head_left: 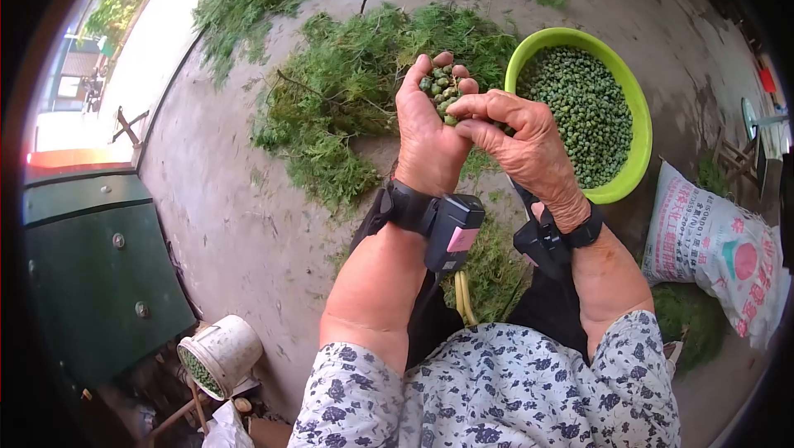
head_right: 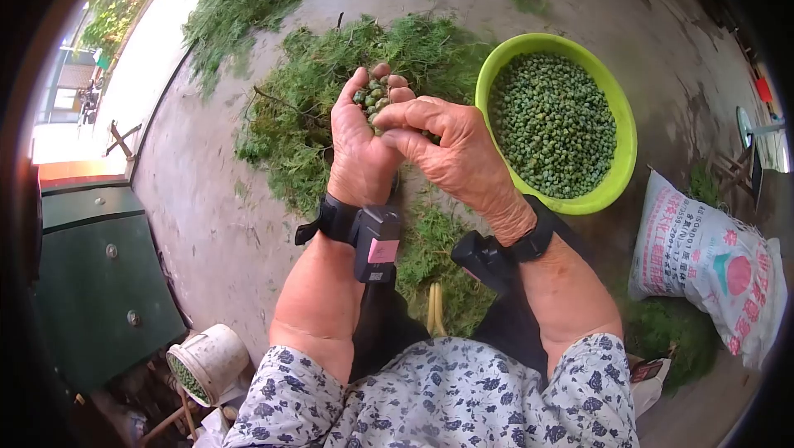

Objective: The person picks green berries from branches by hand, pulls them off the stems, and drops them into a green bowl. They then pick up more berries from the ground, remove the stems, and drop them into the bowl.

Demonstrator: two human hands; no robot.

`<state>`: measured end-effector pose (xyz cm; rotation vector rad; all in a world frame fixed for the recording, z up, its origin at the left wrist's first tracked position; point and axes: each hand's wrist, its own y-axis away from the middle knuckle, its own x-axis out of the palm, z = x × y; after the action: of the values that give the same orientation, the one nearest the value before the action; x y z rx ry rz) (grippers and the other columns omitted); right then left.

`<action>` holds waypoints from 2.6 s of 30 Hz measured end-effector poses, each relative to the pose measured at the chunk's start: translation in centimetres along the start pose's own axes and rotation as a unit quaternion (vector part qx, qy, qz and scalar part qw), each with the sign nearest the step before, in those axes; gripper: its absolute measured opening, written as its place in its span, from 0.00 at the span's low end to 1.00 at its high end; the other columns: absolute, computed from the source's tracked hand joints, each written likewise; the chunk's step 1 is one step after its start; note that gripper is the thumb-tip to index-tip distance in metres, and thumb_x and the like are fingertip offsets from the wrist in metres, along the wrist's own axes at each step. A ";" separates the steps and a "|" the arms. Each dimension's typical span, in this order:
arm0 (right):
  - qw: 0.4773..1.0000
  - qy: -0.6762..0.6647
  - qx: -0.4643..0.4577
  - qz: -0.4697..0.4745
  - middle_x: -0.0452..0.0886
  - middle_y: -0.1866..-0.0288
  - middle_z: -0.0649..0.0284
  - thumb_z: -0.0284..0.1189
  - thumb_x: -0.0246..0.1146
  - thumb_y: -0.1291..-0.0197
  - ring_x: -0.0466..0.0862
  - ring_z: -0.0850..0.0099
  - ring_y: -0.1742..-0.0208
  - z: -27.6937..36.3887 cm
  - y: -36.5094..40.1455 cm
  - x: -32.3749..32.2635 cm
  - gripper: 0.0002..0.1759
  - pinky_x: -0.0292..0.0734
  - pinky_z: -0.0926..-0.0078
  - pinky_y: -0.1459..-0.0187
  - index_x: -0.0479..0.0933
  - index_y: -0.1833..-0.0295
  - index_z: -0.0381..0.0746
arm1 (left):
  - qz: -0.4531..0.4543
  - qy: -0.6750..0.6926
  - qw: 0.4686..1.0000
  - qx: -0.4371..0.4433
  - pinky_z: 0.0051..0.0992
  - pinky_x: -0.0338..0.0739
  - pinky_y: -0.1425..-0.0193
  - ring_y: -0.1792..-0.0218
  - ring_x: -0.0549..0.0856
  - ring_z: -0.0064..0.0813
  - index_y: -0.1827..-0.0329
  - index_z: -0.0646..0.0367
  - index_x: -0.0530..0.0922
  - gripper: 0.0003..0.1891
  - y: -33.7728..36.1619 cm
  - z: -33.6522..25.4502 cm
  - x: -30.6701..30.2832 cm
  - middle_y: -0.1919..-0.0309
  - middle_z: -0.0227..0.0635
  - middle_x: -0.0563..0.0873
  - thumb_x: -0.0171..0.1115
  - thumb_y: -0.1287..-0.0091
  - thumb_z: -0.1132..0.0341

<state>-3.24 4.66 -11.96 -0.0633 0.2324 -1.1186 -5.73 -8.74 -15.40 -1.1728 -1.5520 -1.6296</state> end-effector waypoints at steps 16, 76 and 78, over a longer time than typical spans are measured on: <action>0.944 -0.239 0.177 -0.146 0.78 0.74 0.71 0.25 0.63 0.38 0.72 0.88 0.79 -0.7 -2.5 -2.5 0.06 0.65 0.93 0.79 0.79 0.59 0.34 | -0.020 -0.236 0.971 -0.041 0.16 0.62 0.85 0.78 0.78 0.20 0.59 0.56 0.76 0.10 2.2 1.4 2.0 0.72 0.31 0.80 0.57 0.33 0.60; 0.983 0.149 -0.013 -0.104 0.79 0.66 0.65 0.23 0.65 0.43 0.79 0.78 0.74 -0.4 -1.0 -2.6 0.06 0.75 0.83 0.70 0.81 0.61 0.34 | -0.027 -0.197 0.980 -0.011 0.15 0.61 0.88 0.82 0.78 0.21 0.63 0.55 0.74 0.10 2.2 3.1 1.4 0.77 0.27 0.79 0.56 0.31 0.59; 0.991 -0.012 0.090 -0.099 0.79 0.65 0.64 0.23 0.63 0.42 0.79 0.78 0.72 0.1 -0.9 -2.7 0.06 0.74 0.83 0.71 0.80 0.59 0.33 | -0.023 -0.192 0.981 -0.018 0.15 0.62 0.88 0.81 0.78 0.21 0.62 0.56 0.74 0.10 2.3 3.0 1.6 0.76 0.29 0.79 0.56 0.30 0.58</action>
<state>-5.16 6.62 -11.29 0.0626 0.1038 -1.3321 -3.76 -5.89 -13.17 -1.5510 -1.7994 -1.5276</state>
